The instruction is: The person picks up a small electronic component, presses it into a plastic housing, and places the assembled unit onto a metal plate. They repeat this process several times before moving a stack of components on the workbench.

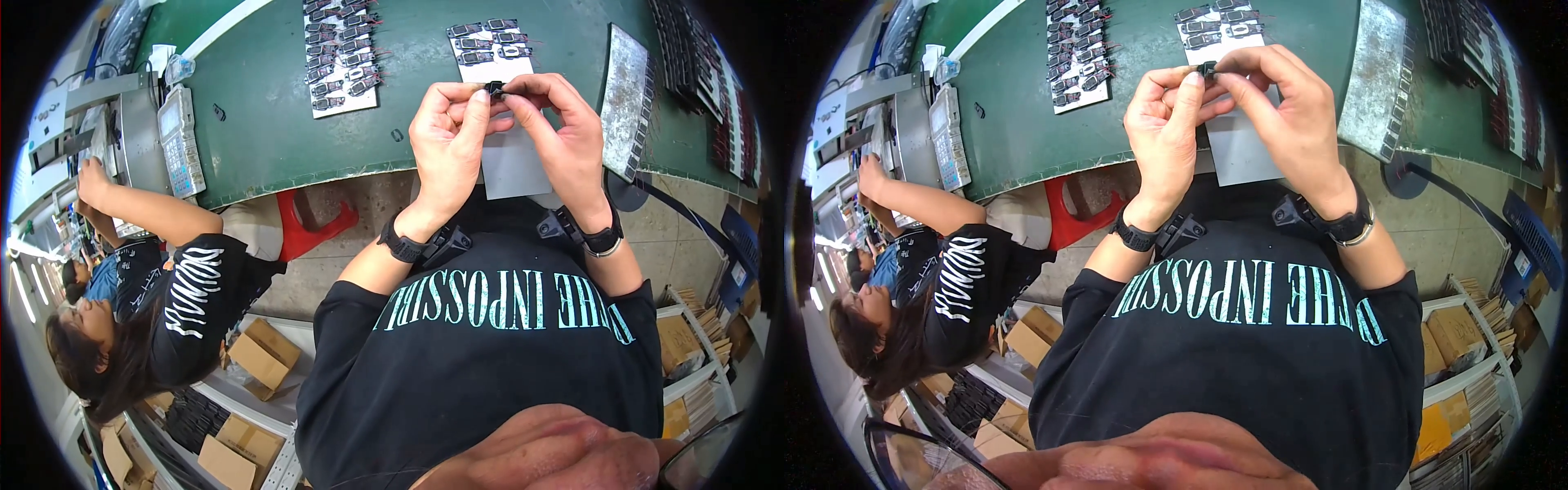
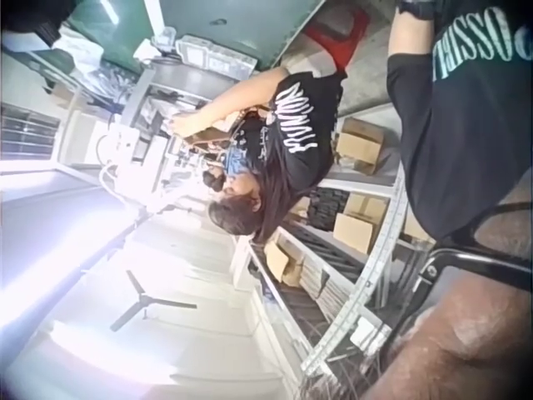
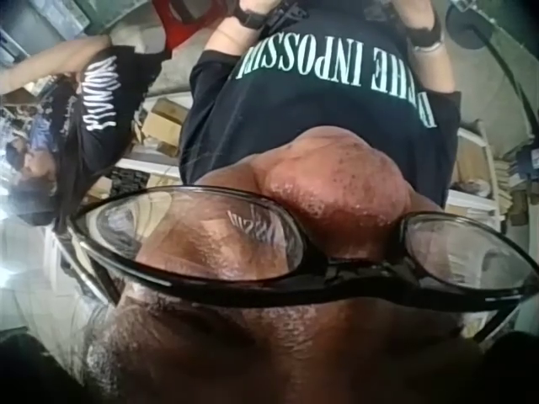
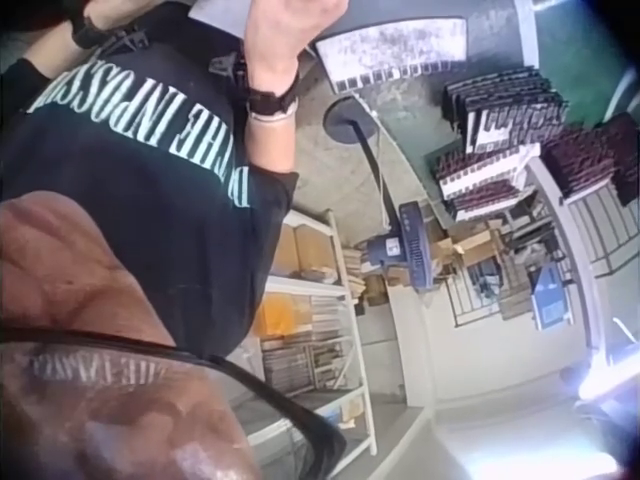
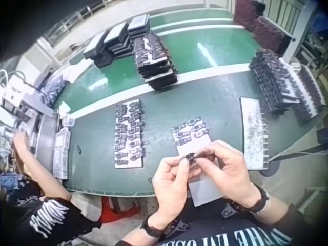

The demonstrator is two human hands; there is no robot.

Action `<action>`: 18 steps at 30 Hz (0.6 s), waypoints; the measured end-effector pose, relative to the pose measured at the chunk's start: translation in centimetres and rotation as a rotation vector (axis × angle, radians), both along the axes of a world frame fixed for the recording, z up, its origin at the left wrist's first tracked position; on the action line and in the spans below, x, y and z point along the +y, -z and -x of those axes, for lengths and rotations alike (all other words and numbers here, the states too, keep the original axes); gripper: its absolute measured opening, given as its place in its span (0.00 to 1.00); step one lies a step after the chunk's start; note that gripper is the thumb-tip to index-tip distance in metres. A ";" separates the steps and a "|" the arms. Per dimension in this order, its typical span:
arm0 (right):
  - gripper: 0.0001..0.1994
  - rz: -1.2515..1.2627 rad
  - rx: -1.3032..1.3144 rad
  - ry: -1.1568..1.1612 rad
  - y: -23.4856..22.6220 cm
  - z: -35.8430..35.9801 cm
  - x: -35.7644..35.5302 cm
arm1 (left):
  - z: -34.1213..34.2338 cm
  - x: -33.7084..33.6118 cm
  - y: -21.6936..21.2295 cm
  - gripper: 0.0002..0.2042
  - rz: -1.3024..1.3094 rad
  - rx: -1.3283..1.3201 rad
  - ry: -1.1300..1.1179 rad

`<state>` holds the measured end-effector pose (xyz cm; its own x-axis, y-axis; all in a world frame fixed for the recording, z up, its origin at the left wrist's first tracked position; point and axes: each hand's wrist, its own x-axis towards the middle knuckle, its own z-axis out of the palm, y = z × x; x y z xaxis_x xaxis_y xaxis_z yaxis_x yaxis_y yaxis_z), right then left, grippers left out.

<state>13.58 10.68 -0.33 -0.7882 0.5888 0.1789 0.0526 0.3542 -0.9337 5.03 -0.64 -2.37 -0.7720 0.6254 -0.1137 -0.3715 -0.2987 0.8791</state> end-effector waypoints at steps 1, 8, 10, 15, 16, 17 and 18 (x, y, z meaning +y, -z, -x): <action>0.06 0.010 0.023 0.014 0.2 0.0 0.0 | -0.2 0.0 0.1 0.06 0.005 0.013 -0.001; 0.06 0.178 0.061 0.060 0.9 -0.9 -0.3 | -1.2 -0.1 0.5 0.07 0.006 0.054 0.007; 0.06 0.202 0.039 0.046 0.7 -1.0 -0.3 | -1.3 -0.3 0.4 0.07 0.026 0.085 0.002; 0.09 0.032 -0.053 -0.046 0.9 -1.6 0.9 | -1.4 -0.4 0.0 0.07 0.023 0.125 0.002; 0.09 0.143 -0.007 -0.071 1.2 -1.5 1.0 | -1.3 -0.5 0.1 0.07 0.021 0.124 0.001; 0.08 0.255 0.039 -0.097 1.5 -1.4 1.0 | -1.3 -0.5 0.2 0.07 0.028 0.121 0.008; 0.08 0.367 0.085 -0.121 1.6 -1.4 1.1 | -1.2 -0.5 0.3 0.07 0.035 0.119 0.015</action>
